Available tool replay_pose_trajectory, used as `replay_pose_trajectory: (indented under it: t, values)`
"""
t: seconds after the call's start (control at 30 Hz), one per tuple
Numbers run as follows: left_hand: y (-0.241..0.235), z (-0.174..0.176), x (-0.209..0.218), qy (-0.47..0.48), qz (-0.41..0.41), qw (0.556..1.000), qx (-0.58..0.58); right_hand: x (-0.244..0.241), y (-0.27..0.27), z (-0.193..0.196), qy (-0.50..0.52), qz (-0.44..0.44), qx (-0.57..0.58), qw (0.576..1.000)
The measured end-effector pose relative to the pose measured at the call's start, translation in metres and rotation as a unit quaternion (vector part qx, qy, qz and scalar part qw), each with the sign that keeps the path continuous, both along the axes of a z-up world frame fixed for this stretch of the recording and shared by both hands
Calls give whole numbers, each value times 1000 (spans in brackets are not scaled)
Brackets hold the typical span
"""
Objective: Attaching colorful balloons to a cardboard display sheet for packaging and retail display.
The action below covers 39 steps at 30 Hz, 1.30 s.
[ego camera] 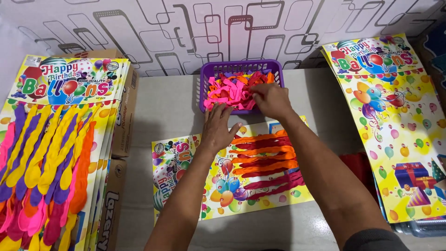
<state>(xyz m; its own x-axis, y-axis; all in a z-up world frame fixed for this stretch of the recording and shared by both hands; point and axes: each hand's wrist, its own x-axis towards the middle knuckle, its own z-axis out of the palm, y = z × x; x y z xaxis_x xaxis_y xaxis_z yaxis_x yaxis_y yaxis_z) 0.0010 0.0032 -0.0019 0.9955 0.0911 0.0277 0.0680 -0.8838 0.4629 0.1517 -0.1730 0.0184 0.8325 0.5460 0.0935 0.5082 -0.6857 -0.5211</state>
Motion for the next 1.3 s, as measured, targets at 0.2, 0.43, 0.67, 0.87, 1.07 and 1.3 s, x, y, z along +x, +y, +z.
replay_pose_trajectory:
  t: [0.2, 0.43, 0.67, 0.87, 1.07, 1.3]
  values:
    - [2, 1, 9, -84, 25, 992, -91, -22, -19, 57, 149, 10, 303, 941]
    - [-21, 51, 4, -160, 37, 970, -176, -28, -33, 64, 233, 90, 439, 863]
    - [-37, 68, -1, -179, -9, 944, -277, -59, -43, 79, 285, 106, 478, 824]
    - [-35, 59, -2, -195, -44, 933, -300, -70, -48, 71, 277, 70, 496, 820]
    - [-34, 56, -28, -174, -68, 933, -306, -86, -65, 60, 244, 56, 425, 870]
    - [-12, 36, -64, -79, -41, 961, -261, -120, -100, 68, 218, 43, 193, 956]
